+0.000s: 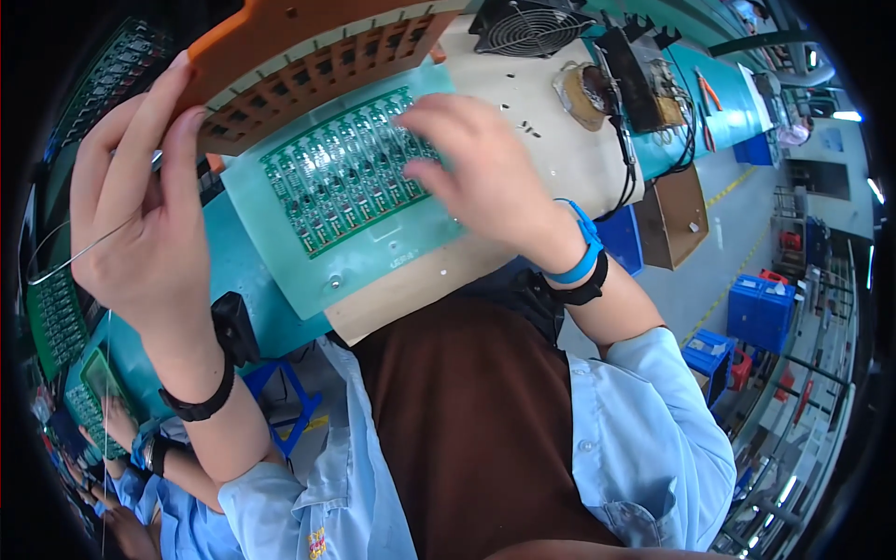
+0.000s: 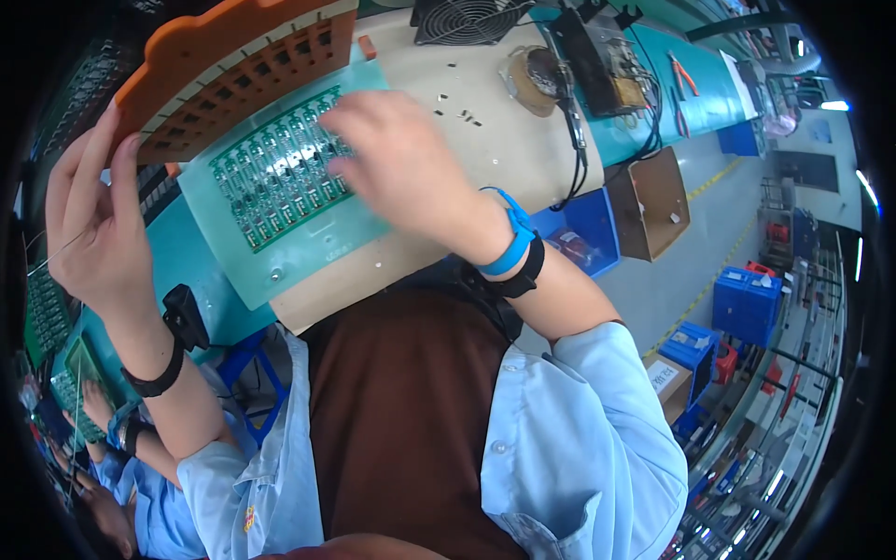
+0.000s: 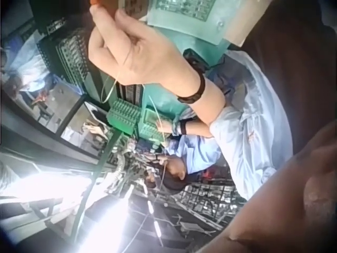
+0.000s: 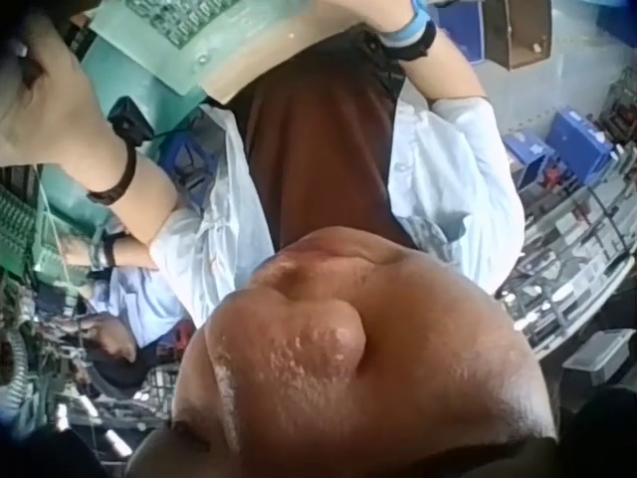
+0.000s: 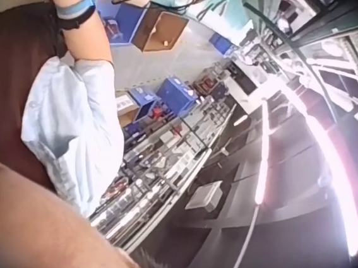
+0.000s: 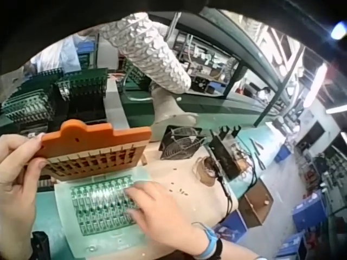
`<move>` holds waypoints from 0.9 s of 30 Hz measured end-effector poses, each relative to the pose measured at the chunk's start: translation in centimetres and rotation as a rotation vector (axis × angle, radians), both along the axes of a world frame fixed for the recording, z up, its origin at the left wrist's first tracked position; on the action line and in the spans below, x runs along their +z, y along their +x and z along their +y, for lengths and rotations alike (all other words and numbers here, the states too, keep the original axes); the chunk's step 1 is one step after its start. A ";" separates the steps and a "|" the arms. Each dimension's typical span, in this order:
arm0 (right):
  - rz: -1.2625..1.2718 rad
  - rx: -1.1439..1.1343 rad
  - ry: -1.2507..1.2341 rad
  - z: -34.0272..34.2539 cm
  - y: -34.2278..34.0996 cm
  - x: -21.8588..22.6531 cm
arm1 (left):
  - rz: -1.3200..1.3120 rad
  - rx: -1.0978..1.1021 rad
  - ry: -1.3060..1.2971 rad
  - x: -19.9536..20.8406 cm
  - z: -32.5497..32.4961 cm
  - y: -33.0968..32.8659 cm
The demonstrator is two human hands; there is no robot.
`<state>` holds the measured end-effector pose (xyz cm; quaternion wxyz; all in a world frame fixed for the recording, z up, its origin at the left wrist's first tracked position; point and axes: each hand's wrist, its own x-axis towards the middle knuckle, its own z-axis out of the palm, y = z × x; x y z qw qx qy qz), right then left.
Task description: Soldering electronic components onto printed circuit boards using a soldering iron and solder wire at an industrial workbench.
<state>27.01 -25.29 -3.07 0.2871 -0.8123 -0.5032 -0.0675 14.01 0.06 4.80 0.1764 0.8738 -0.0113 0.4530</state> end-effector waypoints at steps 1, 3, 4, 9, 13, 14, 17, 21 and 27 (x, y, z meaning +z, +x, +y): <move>0.017 -0.104 0.024 -0.7 0.6 -0.4 | 0.005 0.028 0.028 0.0 -0.2 -0.1; 0.040 -0.157 0.038 -1.5 1.5 -1.2 | 0.014 0.076 0.091 0.3 -0.5 0.2; 0.067 -0.197 0.059 -1.7 1.8 -1.6 | 0.011 0.066 0.084 0.2 -0.5 0.4; 0.085 -0.191 0.074 -0.4 1.2 -1.5 | 0.031 0.073 0.113 0.4 0.1 -0.5; 0.070 -0.204 0.056 -0.4 1.5 -2.3 | 0.047 0.043 0.126 -0.3 0.6 -0.1; 0.071 -0.205 0.053 -0.4 1.6 -2.4 | 0.039 0.015 0.125 -0.5 0.7 0.2; -0.110 -0.144 0.031 -0.1 1.5 -2.1 | 0.042 0.003 0.126 -0.2 0.9 -0.2; -0.197 -0.119 0.009 0.1 1.3 -1.3 | 0.068 0.010 0.109 0.0 1.1 -0.7; -0.262 -0.132 -0.008 1.2 0.4 -1.3 | 0.068 0.207 0.676 1.3 -1.4 -0.4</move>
